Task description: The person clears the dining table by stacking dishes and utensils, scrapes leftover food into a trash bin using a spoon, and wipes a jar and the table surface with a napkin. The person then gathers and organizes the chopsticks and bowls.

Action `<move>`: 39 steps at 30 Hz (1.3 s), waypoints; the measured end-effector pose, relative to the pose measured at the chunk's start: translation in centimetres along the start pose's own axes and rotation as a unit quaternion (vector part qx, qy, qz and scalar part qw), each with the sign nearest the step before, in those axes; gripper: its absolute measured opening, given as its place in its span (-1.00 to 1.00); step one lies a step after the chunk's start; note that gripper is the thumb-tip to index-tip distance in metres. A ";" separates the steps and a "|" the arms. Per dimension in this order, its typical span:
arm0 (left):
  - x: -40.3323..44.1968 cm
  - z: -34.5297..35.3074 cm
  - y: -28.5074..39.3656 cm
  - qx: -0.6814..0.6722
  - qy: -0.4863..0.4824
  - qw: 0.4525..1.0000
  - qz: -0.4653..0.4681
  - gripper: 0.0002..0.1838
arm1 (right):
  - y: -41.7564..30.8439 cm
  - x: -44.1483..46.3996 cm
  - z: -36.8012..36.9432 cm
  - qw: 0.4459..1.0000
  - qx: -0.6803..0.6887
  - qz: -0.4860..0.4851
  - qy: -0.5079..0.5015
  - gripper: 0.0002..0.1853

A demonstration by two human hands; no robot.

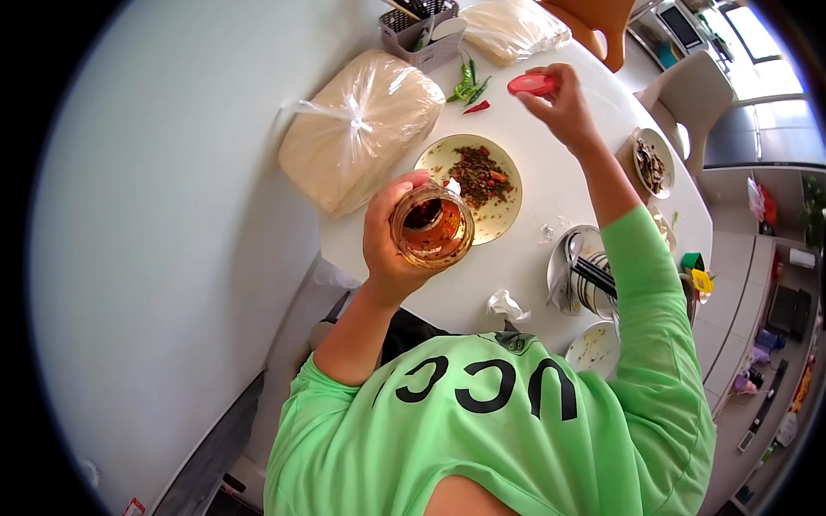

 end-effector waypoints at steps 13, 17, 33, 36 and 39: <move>-0.5 7.5 4.1 -0.121 -0.162 0.954 -0.220 -0.15 | -18.6 -13.6 0.7 0.891 0.454 0.002 0.018 -0.43; -1.0 8.9 5.5 -0.140 -0.242 0.923 -0.264 -0.20 | -19.3 -14.9 -1.0 0.926 0.371 -0.064 -0.012 -0.51; -1.9 11.3 8.7 -0.400 -0.432 0.743 -0.319 -0.29 | -24.4 -16.3 -3.4 0.940 0.253 -0.205 -0.100 -0.56; -1.5 10.6 6.2 -0.258 -0.406 0.806 -0.347 -0.39 | -21.9 -16.7 -3.1 0.961 0.226 -0.142 -0.076 -0.56; -2.1 11.2 5.5 -0.252 -0.375 0.816 -0.360 -0.38 | -20.5 -16.9 -3.0 0.964 0.220 -0.117 -0.089 -0.54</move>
Point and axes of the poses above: each hand's wrist, its own x-axis towards the middle knuckle, its own z-axis out of the palm, y = z × x, the point moved 6 cm from there along x, towards the middle knuckle, and after that the axes turned 8 degrees about -z, right-handed, at the moved point
